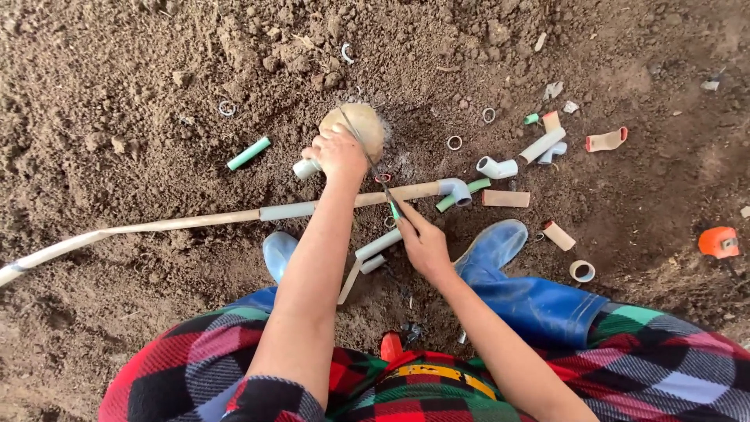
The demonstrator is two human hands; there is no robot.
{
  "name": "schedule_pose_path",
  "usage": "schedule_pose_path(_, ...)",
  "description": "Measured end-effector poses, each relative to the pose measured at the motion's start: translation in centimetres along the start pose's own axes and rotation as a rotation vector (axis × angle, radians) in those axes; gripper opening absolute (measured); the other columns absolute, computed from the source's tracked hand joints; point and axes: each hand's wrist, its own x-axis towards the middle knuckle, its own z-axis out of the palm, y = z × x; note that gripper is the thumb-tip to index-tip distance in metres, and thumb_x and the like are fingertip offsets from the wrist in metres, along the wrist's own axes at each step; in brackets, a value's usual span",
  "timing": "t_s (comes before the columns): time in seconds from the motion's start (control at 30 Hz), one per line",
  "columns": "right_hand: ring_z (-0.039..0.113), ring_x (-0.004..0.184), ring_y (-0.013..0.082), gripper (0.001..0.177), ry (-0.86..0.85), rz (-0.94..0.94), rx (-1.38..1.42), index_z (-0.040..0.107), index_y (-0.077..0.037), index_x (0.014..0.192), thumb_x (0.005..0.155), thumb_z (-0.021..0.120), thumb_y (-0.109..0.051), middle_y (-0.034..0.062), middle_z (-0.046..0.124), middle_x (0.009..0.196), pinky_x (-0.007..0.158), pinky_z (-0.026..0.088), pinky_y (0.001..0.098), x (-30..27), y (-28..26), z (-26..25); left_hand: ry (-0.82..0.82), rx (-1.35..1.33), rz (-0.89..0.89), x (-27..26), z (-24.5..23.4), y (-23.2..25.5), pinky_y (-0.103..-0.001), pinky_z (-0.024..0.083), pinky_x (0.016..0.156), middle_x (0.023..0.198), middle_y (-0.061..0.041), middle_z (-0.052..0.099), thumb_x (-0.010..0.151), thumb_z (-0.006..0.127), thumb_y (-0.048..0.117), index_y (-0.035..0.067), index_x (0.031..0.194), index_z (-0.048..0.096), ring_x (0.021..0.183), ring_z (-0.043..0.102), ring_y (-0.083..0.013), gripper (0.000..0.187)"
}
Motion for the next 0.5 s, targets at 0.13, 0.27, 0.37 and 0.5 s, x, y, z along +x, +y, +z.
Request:
schedule_pose_path(0.13,0.044,0.125,0.0316,0.043,0.012,0.021,-0.001,0.050,-0.014,0.135,0.094,0.049,-0.027,0.0146,0.051,0.133,0.106,0.036,0.0454,-0.2,0.5,0.3,-0.024,-0.008,-0.018,0.5,1.5,-0.5,-0.064,0.034,0.082,0.089,-0.018,0.050,0.085,0.049,0.011,0.001,0.099,0.047,0.091,0.050,-0.0405,0.018)
schedule_pose_path(0.27,0.044,0.127,0.0284,0.044,0.028,0.041,0.135,0.049,-0.013,0.136,0.094,0.049,-0.028,0.0131,0.049,0.136,0.107,0.036,0.0432,0.9,0.3,0.2,0.126,-0.095,0.004,1.0,2.8,-0.4,-0.066,0.026,0.084,0.092,-0.018,0.052,0.086,0.046,0.012,0.006,0.094,0.050,0.095,0.050,-0.0419,0.011)
schedule_pose_path(0.37,0.053,0.056,0.0145,0.041,0.190,0.072,0.210,0.056,-0.013,0.128,0.092,0.054,-0.031,0.0101,0.060,0.074,0.048,0.049,0.0315,-0.2,0.0,-1.5,0.217,-0.086,0.056,2.2,5.8,-0.6,-0.067,0.025,0.083,0.093,-0.016,0.052,0.088,0.038,0.015,0.009,0.099,0.053,0.095,0.050,-0.0365,0.019)
schedule_pose_path(0.5,0.033,0.041,0.0060,0.048,0.085,-0.014,0.368,0.039,-0.005,0.140,0.100,0.040,-0.030,0.0025,0.047,0.058,0.035,0.030,0.0217,-0.2,-0.1,-3.8,0.019,-0.179,0.047,-0.7,-0.7,-0.8,-0.060,0.034,0.087,0.109,-0.022,0.052,0.097,0.038,0.037,0.011,0.116,0.051,0.104,0.051,-0.0345,0.035)
